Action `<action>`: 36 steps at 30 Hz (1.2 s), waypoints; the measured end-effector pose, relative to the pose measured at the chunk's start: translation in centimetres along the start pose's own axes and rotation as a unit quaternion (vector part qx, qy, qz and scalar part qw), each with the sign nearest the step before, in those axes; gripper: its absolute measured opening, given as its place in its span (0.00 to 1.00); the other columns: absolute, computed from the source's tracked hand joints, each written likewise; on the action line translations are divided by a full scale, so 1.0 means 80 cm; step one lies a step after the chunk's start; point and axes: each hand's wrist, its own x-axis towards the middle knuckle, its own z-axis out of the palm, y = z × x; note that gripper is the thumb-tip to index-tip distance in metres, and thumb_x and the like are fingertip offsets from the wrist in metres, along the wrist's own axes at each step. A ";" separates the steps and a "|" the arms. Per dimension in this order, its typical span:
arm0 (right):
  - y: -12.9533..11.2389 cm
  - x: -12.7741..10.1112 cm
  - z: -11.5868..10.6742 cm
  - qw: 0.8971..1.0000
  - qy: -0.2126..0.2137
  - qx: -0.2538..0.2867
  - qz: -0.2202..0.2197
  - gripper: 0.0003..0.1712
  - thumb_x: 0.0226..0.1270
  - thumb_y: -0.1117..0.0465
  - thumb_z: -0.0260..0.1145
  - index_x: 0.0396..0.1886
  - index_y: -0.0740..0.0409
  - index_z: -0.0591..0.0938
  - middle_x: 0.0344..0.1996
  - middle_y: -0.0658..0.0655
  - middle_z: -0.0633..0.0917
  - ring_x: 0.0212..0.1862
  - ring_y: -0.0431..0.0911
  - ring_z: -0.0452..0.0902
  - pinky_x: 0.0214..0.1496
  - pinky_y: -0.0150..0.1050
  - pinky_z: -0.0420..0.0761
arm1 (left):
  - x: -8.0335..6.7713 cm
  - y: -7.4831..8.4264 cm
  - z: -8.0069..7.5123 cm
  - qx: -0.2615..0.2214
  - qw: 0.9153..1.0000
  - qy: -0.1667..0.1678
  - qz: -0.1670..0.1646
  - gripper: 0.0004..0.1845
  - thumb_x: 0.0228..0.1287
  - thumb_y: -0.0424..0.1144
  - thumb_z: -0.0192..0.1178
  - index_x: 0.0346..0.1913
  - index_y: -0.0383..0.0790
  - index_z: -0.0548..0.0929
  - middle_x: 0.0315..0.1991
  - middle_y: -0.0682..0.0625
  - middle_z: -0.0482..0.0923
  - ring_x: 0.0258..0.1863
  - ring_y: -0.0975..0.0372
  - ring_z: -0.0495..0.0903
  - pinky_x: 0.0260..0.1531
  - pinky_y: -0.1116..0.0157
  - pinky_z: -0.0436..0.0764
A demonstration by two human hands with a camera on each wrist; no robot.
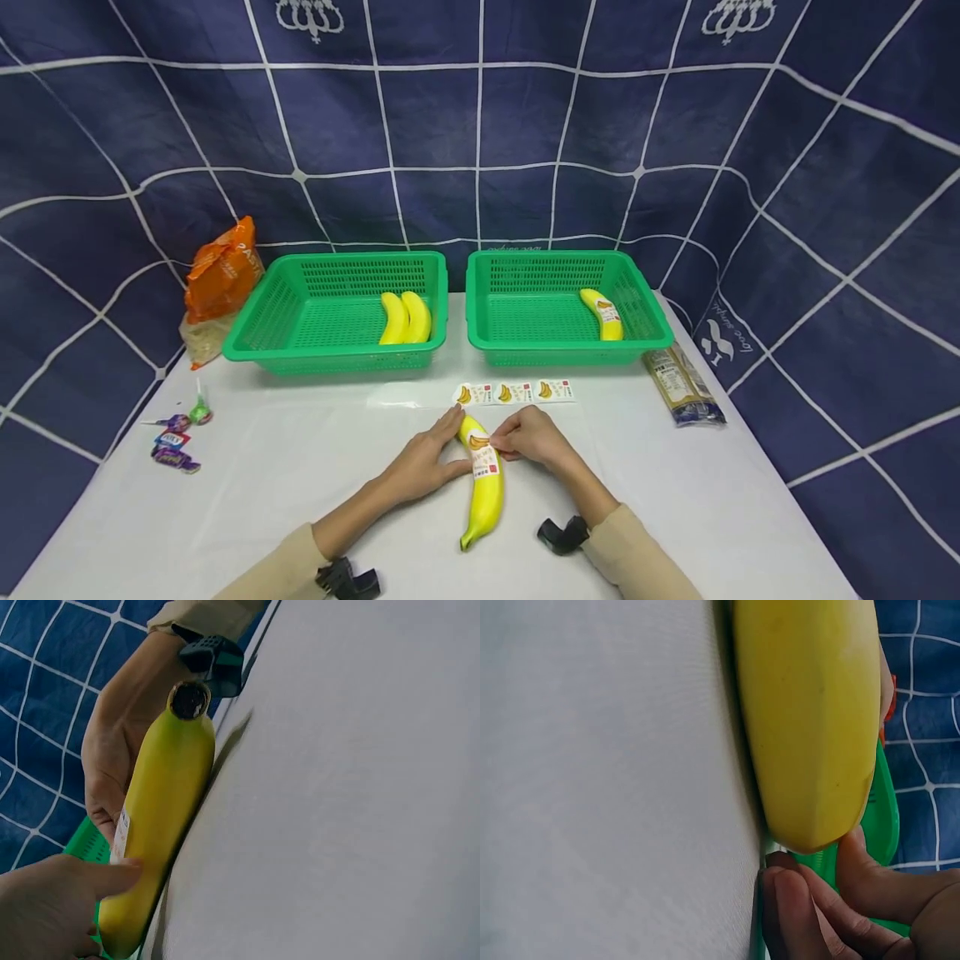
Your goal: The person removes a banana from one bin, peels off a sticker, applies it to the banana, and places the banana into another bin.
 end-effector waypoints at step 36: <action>-0.023 -0.029 0.013 0.995 0.040 -0.088 -0.020 0.31 0.50 0.53 0.78 0.50 0.67 0.82 0.38 0.54 0.87 0.34 0.41 0.80 0.35 0.34 0.81 | -0.019 0.000 0.011 0.003 0.999 -0.038 -0.006 0.65 0.49 0.77 0.57 0.78 0.37 0.44 0.80 0.45 0.37 0.79 0.55 0.45 0.74 0.52 0.60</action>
